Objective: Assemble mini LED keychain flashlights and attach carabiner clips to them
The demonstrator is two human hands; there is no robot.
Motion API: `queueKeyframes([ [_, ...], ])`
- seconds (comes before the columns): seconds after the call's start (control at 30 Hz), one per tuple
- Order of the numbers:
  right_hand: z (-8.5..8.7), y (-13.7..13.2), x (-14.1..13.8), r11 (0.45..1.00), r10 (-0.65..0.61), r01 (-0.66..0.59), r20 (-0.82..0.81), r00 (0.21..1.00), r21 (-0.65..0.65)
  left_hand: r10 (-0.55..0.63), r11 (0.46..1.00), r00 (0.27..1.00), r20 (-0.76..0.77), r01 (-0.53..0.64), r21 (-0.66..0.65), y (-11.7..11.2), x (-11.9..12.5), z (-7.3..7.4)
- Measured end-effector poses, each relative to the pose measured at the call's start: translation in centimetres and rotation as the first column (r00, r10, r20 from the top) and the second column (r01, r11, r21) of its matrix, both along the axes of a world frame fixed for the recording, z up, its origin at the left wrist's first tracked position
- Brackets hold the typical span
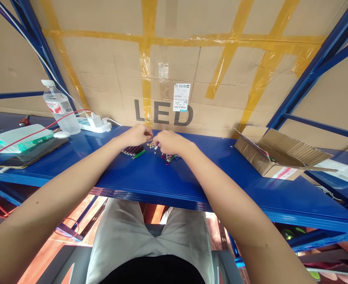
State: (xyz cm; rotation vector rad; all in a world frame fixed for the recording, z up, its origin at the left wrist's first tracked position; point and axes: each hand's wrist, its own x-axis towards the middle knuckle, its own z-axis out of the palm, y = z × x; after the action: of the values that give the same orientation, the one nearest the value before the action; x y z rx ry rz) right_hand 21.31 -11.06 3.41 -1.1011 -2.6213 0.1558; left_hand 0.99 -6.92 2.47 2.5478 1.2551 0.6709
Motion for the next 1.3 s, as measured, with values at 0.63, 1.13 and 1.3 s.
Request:
queueKeyframes([
  [0.63, -0.6, 1.0, 4.9, 0.890, -0.296, 0.089, -0.417, 0.859, -0.447, -0.249, 0.945, 0.968, 0.045, 0.252, -0.206, -3.0, 1.6, 1.1],
  [1.13, -1.2, 0.2, 3.9, 0.850, -0.149, -0.252, -0.671, 0.726, -0.462, -0.351, 0.877, 0.916, 0.195, 0.249, 0.412, -3.4, 2.8, 0.8],
  [1.3, -1.5, 0.3, 3.9, 0.823, -0.199, -0.277, -0.708, 0.677, -0.496, -0.286, 0.914, 0.927, 0.243, 0.188, 0.359, -3.2, 2.8, 0.7],
])
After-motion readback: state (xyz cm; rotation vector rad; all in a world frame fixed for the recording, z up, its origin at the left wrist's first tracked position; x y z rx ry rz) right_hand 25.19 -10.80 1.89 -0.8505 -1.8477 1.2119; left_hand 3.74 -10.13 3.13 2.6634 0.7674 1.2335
